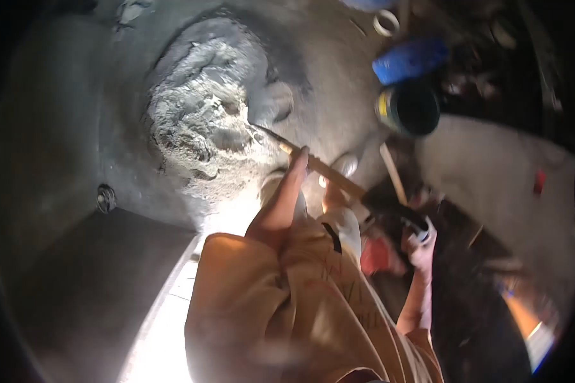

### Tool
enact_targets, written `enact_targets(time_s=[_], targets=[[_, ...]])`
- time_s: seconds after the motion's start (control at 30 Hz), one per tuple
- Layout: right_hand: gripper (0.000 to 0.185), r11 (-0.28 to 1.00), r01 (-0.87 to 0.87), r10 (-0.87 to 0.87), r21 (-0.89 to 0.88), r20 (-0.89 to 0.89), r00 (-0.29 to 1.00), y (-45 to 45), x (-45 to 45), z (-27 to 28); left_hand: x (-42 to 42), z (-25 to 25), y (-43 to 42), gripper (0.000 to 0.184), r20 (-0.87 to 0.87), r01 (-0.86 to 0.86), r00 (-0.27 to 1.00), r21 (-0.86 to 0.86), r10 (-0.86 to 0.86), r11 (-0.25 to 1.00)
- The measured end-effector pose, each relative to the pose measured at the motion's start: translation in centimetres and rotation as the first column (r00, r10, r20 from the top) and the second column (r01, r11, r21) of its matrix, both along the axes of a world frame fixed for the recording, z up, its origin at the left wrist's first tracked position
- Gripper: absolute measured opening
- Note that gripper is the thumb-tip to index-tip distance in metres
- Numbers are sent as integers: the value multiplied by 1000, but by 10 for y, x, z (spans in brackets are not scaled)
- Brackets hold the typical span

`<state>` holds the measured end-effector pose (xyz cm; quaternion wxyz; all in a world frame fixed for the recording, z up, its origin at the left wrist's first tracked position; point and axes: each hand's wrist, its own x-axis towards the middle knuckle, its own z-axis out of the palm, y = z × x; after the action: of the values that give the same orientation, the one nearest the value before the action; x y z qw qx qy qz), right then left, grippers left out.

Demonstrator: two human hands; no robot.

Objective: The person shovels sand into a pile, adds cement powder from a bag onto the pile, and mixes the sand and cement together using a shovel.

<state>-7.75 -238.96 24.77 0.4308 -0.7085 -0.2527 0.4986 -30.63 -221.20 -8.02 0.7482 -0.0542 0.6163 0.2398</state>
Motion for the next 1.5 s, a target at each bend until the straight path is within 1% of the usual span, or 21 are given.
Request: enact_targets(time_s=[0.03,0.07,0.1,0.13,0.2,0.27,0.33,0.4,0.53,0.6,0.67,0.83,0.93,0.97,1.0,1.07,1.13,1.2,1.33,1.43,1.5], targets=[[20,994,-54,63,-96,103,993,17,15,-8,12,6,21,25,-75,-3,997,29,5,1000],[20,994,-59,66,-88,76,995,33,29,-13,18,12,36,26,-158,15,987,31,-10,999],[18,997,-54,55,-57,16,998,46,39,-22,20,-28,39,27,-78,-63,995,67,69,996],[16,998,-61,60,-29,-36,998,61,53,-32,25,1,61,30,-172,-87,980,57,95,995],[14,998,-58,58,-5,-60,997,89,55,-51,0,-38,99,39,-360,198,919,58,-164,979],[9,995,-65,56,-75,-116,992,142,38,-56,-21,-25,148,39,-423,93,905,104,-41,990],[5,992,8,-52,-129,-337,940,192,15,-87,-47,-11,201,25,-571,233,805,58,-159,971],[15,994,-41,8,-103,-298,954,246,-9,-114,-66,-52,245,26,-291,-212,921,183,259,960],[16,993,-88,66,-82,-241,968,310,-20,-116,-61,-54,294,32,-297,-212,922,156,251,965],[15,989,-23,-23,-149,-303,953,324,5,-100,-40,-60,295,38,-194,-239,945,137,262,961],[15,989,-62,33,-135,-207,978,328,24,-85,-23,-74,297,40,-204,-329,918,84,339,941],[16,978,22,-51,-209,-136,989,307,69,-69,43,-56,300,15,-158,-338,924,82,347,938],[17,979,-27,18,-204,-47,999,289,87,-53,82,-47,277,12,-34,-400,915,61,402,915],[24,967,105,-127,-233,-84,988,287,88,-46,96,-51,269,12,-46,-426,903,34,427,904],[24,966,100,-122,-239,-78,990,282,95,-43,111,-65,256,12,-57,-448,892,5,448,894],[24,905,221,-288,-364,-140,947,263,117,-38,135,-77,233,15,-103,-316,943,19,316,949],[24,897,212,-254,-388,-59,966,231,139,-46,146,-45,223,17,-281,-142,949,13,140,990],[28,927,71,-189,-368,-298,936,204,156,-52,149,-52,205,17,-362,-46,931,27,53,999],[34,913,110,-214,-393,-233,949,176,151,-48,144,-87,150,22,-571,190,797,-70,-195,979],[34,857,129,-340,-499,-359,869,160,165,-50,144,-80,120,25,-545,90,830,-84,-121,992],[26,657,339,-561,-674,-136,817,162,166,-40,146,-80,102,26,-534,44,841,-85,-83,995]])
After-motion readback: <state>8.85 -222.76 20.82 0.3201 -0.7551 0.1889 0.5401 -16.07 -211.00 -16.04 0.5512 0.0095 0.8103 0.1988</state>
